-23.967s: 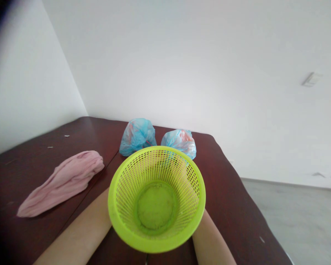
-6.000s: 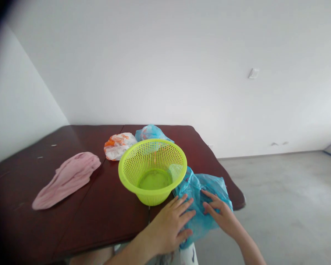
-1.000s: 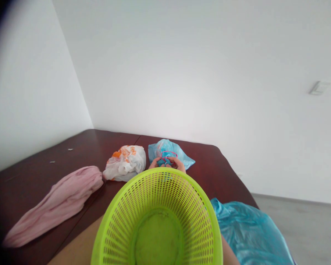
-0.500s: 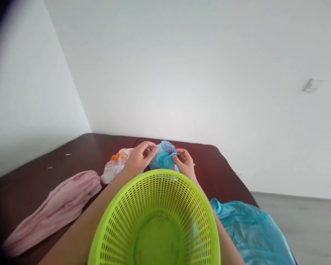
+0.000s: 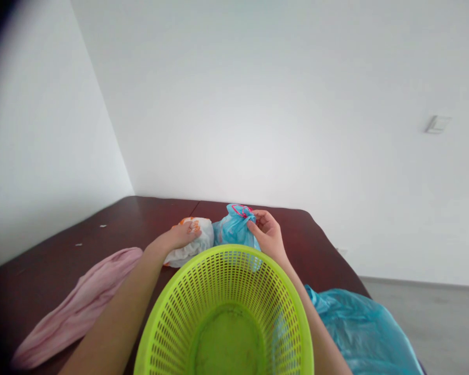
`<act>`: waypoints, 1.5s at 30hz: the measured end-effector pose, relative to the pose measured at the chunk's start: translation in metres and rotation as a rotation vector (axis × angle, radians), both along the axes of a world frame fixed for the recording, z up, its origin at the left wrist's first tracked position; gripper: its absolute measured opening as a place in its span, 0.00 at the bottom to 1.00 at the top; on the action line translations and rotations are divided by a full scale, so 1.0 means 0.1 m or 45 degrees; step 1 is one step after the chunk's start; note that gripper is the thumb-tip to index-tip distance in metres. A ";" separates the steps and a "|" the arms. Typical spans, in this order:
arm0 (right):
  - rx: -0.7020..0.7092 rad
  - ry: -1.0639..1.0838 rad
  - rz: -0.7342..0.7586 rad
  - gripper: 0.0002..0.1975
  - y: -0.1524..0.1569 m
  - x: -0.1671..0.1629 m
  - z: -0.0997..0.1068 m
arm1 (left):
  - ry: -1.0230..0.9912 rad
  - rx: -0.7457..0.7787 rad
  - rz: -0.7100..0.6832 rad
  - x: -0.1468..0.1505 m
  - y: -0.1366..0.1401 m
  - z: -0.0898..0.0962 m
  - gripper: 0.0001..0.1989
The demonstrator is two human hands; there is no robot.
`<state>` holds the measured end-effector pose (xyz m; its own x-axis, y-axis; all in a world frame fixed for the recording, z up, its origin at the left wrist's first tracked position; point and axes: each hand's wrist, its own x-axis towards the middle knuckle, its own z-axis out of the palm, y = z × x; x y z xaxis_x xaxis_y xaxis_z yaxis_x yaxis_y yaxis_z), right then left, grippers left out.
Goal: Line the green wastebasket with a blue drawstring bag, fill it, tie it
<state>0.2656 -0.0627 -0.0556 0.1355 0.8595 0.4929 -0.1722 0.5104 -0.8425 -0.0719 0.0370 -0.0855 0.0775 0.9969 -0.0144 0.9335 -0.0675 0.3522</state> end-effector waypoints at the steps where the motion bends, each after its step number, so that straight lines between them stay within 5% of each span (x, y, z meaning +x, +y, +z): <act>1: 0.002 -0.020 0.008 0.23 -0.01 0.02 0.01 | -0.012 0.000 -0.047 0.04 0.00 0.00 0.37; 4: 0.004 -0.064 0.031 0.23 -0.02 0.06 0.04 | -0.065 0.059 -0.143 0.18 -0.09 0.12 0.33; 9: -0.030 -0.117 -0.013 0.24 0.02 0.06 0.00 | -0.354 0.431 -0.224 0.39 -0.48 0.61 0.21; 13: -0.061 -0.196 0.000 0.25 0.02 0.02 -0.04 | -0.742 0.405 -0.647 0.63 -0.76 0.82 0.24; 18: -0.039 -0.333 0.101 0.20 0.01 0.02 -0.06 | -0.804 0.500 -0.774 0.87 -0.83 0.73 0.16; 24: 0.004 -0.379 -0.282 0.23 0.01 0.04 -0.03 | -1.014 0.421 -0.743 1.00 -0.82 0.68 0.10; 30: -0.130 -0.465 0.035 0.26 -0.09 0.05 0.07 | -1.100 0.442 -0.607 1.05 -0.82 0.64 0.09; 37: -0.099 -0.461 0.000 0.21 0.00 0.06 -0.05 | -1.024 0.412 -0.746 1.08 -0.78 0.58 0.07; 45: -0.025 -0.337 -0.336 0.23 0.02 0.14 -0.01 | -0.741 0.692 -0.400 0.84 -0.73 0.67 0.09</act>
